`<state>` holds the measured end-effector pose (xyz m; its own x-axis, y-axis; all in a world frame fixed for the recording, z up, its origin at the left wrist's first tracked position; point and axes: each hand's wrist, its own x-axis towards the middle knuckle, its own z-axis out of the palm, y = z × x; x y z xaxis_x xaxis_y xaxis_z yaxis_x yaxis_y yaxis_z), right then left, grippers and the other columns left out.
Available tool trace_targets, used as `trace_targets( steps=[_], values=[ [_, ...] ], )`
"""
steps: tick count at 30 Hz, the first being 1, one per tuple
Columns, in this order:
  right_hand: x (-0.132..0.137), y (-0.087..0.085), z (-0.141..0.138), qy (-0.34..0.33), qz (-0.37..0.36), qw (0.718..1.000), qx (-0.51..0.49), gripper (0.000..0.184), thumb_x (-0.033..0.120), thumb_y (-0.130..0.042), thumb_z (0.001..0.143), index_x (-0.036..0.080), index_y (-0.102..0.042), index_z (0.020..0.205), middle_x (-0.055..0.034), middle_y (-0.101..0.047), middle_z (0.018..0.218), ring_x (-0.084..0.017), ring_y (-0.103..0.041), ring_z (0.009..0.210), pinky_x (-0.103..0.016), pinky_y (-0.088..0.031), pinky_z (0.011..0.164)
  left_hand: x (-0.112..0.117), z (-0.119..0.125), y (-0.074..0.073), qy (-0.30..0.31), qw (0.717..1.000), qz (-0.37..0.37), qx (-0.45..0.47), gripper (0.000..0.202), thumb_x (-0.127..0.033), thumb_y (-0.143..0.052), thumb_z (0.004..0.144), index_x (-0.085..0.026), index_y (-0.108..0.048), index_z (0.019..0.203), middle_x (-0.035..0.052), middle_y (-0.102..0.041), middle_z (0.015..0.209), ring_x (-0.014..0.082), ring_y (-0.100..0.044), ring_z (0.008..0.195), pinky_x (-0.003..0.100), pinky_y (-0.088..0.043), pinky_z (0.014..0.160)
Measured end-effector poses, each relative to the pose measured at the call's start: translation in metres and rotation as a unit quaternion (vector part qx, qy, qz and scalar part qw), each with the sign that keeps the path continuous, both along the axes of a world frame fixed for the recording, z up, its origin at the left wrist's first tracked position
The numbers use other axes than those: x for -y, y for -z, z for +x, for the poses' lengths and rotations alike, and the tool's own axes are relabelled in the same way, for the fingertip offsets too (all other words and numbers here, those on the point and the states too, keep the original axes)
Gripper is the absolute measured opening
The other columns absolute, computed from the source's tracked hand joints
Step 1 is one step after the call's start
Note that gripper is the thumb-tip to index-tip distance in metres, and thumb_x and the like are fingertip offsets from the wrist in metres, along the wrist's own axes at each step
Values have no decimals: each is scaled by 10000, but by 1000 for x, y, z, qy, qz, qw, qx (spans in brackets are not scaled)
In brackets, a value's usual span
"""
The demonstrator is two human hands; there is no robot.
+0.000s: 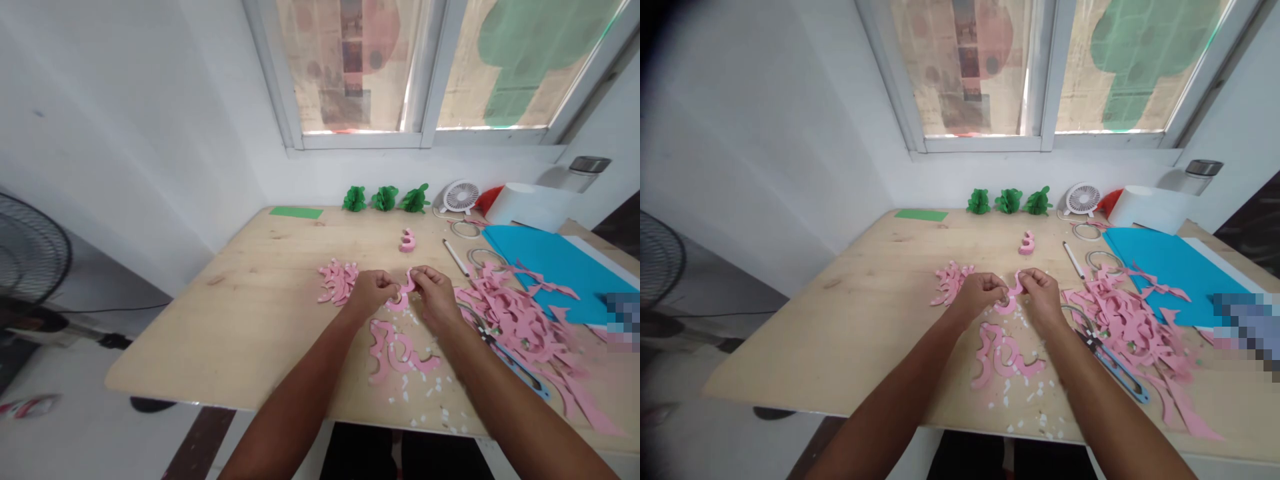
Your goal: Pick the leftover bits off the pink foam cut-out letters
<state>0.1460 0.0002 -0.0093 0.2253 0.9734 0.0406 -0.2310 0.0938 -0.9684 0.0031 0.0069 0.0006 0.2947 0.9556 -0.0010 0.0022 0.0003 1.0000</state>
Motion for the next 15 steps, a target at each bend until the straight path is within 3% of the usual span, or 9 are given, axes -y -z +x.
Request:
trace_targets(
  steps=[15],
  values=[
    [1,-3,-2,-32,-2,999,-32,176,324,-706,617,182,-682,717,12,-595,609,-112,-473,551,-246,-359,537,0,-2,-1,1,1000,3,-7,67,-187,-595,621,-125,-618,622,20,-625,531,108,-558,504,211,-411,505]
  ],
)
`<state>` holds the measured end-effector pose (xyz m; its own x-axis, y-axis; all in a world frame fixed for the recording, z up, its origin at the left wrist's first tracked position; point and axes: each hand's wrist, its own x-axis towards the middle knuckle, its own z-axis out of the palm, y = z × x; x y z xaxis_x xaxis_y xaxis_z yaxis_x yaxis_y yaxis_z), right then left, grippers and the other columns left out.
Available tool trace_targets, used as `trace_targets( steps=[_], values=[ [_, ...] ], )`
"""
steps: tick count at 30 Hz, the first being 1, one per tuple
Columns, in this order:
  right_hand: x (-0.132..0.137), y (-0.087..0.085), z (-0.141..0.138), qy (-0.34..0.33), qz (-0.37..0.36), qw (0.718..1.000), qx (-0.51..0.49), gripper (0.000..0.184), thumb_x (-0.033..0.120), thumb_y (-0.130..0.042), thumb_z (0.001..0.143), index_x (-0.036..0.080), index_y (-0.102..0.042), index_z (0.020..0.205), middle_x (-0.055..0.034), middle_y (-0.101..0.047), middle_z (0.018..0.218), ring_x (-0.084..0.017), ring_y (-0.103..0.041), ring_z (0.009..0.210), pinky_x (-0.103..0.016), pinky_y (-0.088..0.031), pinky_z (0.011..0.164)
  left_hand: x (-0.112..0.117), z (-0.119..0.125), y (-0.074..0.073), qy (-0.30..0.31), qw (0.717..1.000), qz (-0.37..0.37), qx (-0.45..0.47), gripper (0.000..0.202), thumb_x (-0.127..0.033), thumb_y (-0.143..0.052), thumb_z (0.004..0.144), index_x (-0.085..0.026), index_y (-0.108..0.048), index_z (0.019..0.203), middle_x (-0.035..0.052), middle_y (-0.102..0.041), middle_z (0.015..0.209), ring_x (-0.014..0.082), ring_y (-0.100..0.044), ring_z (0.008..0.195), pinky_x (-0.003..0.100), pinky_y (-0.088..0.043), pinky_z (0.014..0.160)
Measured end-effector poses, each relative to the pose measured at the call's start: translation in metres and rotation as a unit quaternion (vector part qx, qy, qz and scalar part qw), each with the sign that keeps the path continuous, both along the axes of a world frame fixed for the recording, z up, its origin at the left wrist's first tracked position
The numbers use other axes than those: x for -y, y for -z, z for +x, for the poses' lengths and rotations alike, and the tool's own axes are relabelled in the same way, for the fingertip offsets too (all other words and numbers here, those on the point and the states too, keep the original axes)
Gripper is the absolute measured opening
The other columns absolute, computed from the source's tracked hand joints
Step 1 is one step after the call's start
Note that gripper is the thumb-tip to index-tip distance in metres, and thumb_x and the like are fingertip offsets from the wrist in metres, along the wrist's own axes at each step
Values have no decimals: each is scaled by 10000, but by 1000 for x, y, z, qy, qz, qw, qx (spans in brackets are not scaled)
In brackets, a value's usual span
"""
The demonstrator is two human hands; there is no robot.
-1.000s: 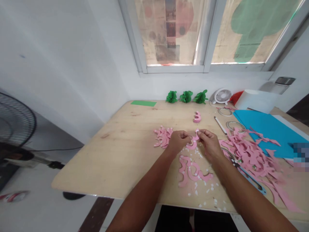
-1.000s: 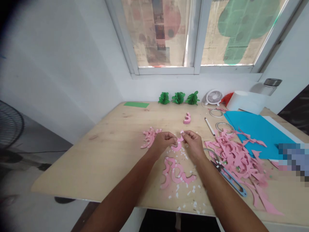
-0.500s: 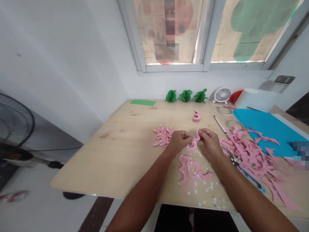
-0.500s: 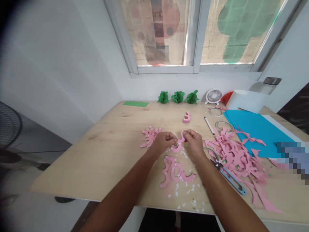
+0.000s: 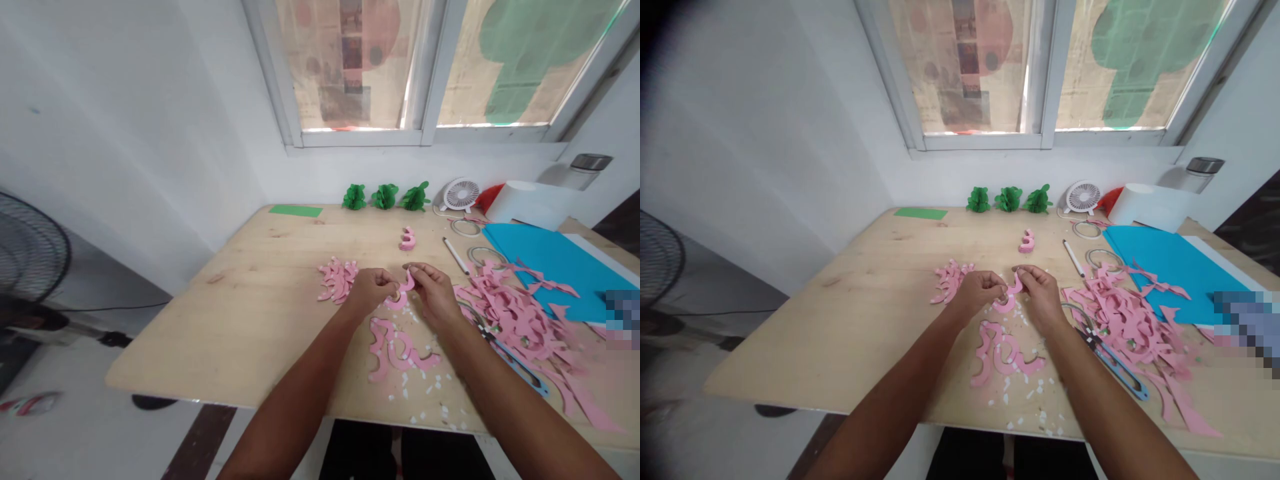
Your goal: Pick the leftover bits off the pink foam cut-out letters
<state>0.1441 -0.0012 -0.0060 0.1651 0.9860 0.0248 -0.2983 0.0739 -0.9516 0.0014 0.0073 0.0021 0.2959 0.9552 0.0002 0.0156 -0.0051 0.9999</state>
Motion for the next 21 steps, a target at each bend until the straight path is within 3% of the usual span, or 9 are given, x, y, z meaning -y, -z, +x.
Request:
trace_targets(
  steps=[10,21],
  values=[
    [-1,1,-2,30,-6,1000,5,104,275,-701,611,181,-661,632,33,-562,564,-96,-438,527,-234,-332,527,2,2,0,10,1000,-16,14,55,-182,-605,608,-128,-612,612,14,-619,518,105,-551,492,208,-397,498],
    [3,-4,-3,-51,-11,998,-22,180,356,-694,655,180,-657,668,18,-575,579,-99,-465,529,-236,-334,528,-2,-3,-5,-64,993,-56,82,118,-233,-662,588,-125,-621,611,15,-622,524,104,-544,500,217,-384,508]
  ],
)
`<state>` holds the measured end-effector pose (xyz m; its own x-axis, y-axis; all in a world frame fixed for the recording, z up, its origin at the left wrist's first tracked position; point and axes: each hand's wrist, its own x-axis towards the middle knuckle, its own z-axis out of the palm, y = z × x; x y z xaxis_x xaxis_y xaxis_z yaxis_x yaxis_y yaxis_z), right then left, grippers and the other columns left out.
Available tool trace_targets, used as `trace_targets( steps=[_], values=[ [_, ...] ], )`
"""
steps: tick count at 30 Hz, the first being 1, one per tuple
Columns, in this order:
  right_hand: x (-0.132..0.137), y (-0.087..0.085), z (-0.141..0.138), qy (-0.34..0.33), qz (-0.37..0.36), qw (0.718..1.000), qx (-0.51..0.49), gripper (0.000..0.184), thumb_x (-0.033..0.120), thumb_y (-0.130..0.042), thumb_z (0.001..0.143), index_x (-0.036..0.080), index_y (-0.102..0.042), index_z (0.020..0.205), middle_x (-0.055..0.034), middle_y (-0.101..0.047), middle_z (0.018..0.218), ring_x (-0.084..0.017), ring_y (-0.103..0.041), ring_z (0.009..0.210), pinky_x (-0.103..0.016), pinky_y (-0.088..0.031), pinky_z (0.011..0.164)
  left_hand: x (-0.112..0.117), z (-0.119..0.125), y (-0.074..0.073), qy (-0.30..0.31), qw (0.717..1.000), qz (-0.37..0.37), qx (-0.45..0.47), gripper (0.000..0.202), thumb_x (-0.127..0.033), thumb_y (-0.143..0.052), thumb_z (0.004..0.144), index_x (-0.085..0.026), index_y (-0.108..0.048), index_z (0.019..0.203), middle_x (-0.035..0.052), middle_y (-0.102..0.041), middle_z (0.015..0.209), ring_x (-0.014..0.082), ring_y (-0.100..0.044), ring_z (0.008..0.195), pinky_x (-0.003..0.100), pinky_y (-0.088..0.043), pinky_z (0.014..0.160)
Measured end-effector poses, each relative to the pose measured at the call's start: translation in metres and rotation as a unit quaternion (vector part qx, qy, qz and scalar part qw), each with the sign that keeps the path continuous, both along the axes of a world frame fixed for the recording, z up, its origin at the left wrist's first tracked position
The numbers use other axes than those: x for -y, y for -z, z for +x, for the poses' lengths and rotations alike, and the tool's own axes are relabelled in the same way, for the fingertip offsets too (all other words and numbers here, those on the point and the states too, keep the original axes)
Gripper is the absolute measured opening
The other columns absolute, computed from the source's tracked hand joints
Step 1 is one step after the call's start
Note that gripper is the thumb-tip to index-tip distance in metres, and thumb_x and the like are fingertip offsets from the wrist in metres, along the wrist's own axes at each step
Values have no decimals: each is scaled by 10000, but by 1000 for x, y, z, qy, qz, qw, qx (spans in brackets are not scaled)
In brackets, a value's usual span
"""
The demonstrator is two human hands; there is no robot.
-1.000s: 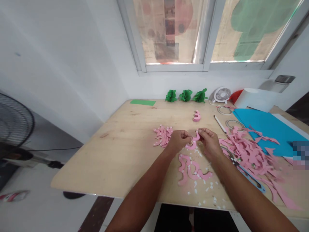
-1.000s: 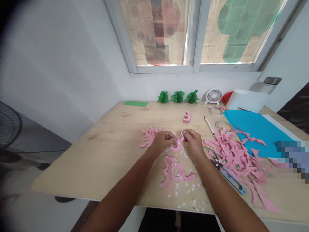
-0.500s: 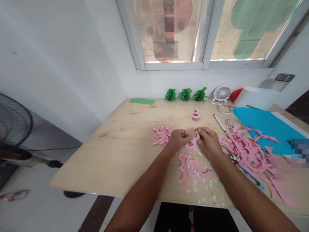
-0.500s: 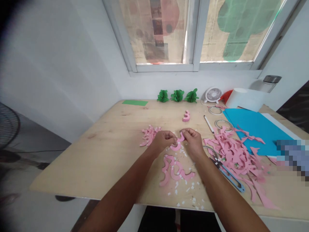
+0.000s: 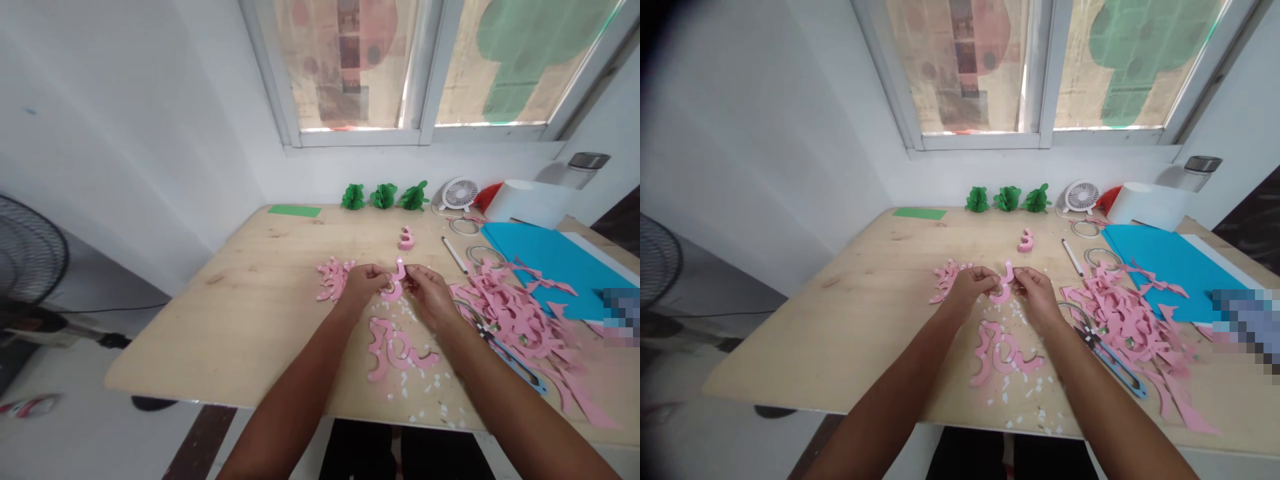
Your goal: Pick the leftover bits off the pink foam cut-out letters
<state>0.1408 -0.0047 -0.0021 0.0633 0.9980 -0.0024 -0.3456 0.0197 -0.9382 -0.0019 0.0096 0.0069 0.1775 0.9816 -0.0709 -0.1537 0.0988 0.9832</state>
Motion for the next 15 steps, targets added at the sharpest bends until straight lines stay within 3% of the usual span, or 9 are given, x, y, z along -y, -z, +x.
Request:
trace_targets(
  steps=[8,15],
  values=[
    [0,3,-2,-16,17,997,75,221,347,-710,634,182,-578,571,43,-495,494,-97,-401,468,-245,-296,491,0,2,0,7,1000,-4,12,118,-230,-674,579,-128,-619,594,9,-622,527,100,-534,489,223,-386,508],
    [0,2,-1,-13,19,996,81,226,341,-705,631,183,-561,556,50,-474,476,-95,-390,459,-245,-287,487,2,1,-1,25,999,-7,21,139,-247,-683,586,-124,-621,608,13,-624,536,96,-535,496,225,-398,525]
  ],
)
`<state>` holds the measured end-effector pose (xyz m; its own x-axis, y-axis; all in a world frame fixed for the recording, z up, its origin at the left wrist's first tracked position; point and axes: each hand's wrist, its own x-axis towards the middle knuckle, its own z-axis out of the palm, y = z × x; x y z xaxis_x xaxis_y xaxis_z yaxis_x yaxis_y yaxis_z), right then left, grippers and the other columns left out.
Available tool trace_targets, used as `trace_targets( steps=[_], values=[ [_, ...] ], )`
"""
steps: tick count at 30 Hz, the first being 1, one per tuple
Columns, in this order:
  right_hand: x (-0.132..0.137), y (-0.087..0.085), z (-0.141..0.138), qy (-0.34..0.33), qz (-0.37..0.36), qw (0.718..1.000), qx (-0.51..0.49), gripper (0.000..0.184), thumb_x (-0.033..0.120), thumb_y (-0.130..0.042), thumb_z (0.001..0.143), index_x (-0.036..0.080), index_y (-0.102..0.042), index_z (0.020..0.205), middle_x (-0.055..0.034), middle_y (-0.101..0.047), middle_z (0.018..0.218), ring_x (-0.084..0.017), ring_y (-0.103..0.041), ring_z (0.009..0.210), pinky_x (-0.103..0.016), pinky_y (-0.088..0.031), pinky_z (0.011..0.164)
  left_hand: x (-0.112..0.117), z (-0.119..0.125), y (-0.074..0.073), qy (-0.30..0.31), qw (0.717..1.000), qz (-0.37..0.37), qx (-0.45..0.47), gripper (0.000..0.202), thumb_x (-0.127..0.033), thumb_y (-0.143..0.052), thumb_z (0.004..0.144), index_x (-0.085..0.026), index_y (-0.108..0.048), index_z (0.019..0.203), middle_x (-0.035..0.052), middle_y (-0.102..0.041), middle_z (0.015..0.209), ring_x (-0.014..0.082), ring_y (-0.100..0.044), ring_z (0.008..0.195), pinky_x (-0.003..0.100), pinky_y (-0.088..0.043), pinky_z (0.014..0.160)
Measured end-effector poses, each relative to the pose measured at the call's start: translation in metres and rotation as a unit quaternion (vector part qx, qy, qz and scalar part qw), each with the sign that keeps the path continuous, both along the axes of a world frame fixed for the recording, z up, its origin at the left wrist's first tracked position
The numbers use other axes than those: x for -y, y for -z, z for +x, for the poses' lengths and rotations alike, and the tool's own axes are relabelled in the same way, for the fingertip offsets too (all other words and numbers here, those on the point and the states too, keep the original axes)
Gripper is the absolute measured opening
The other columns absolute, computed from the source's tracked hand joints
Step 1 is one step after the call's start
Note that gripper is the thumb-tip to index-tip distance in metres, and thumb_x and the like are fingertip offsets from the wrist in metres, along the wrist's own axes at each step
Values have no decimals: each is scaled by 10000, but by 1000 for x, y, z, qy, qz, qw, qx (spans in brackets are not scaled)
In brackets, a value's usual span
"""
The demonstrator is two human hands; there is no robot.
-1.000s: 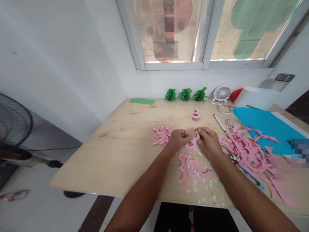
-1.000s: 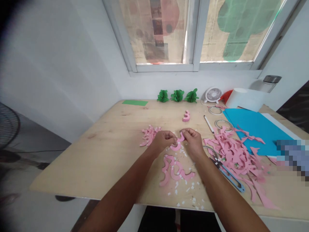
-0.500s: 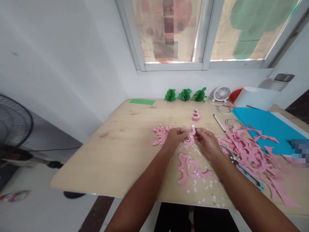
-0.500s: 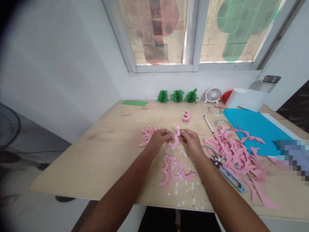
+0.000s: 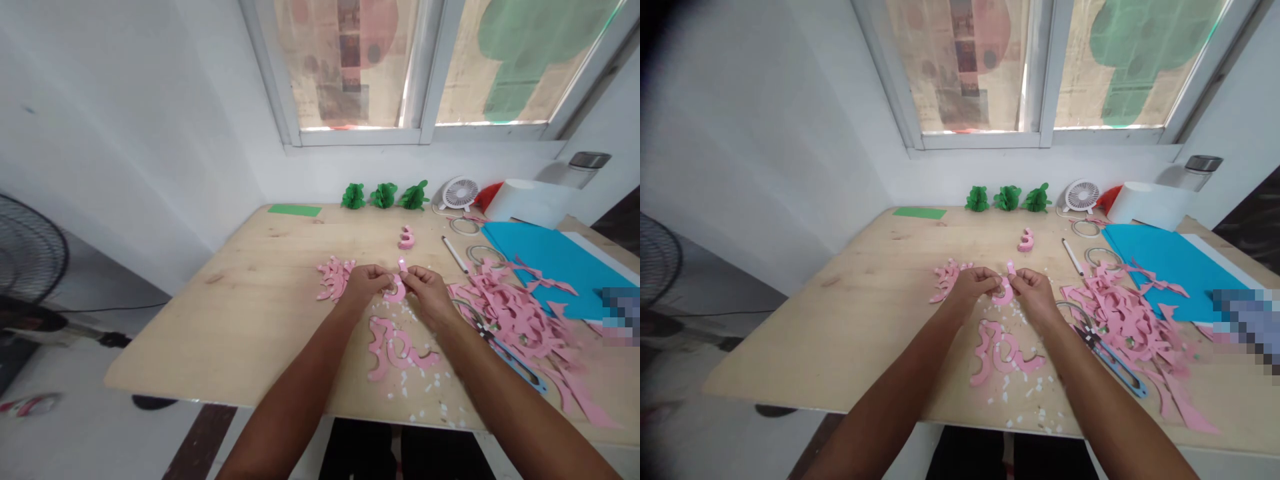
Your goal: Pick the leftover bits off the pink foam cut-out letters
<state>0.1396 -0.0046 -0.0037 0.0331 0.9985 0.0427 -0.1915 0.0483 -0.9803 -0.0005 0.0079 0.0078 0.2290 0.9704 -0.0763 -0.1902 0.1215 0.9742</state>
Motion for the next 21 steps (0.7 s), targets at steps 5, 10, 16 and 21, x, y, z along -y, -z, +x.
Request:
trace_targets(
  steps=[5,10,16,21],
  values=[
    [1,-1,1,-15,-15,999,-38,243,320,-718,614,179,-541,528,57,-462,469,-86,-381,457,-236,-288,488,-1,0,3,9,1000,5,5,165,-264,-688,591,-121,-612,619,11,-622,541,93,-531,498,222,-397,526],
    [0,0,2,-38,-43,995,-86,235,328,-729,608,175,-559,550,48,-493,495,-90,-406,467,-237,-314,500,-2,0,5,24,999,23,4,215,-290,-698,596,-121,-618,703,14,-626,584,101,-552,540,215,-403,532],
    [0,1,2,-39,-41,994,-97,249,327,-739,589,177,-552,525,45,-478,483,-93,-403,471,-237,-314,493,-1,-1,1,57,997,39,28,294,-268,-709,595,-133,-635,845,2,-613,614,93,-551,558,207,-406,548],
    [0,0,1,-42,-51,992,-112,244,321,-744,577,178,-552,528,43,-504,496,-96,-423,482,-241,-331,511,0,-1,0,63,996,40,38,276,-259,-713,586,-130,-634,816,18,-639,659,103,-569,581,225,-426,577]
  ],
)
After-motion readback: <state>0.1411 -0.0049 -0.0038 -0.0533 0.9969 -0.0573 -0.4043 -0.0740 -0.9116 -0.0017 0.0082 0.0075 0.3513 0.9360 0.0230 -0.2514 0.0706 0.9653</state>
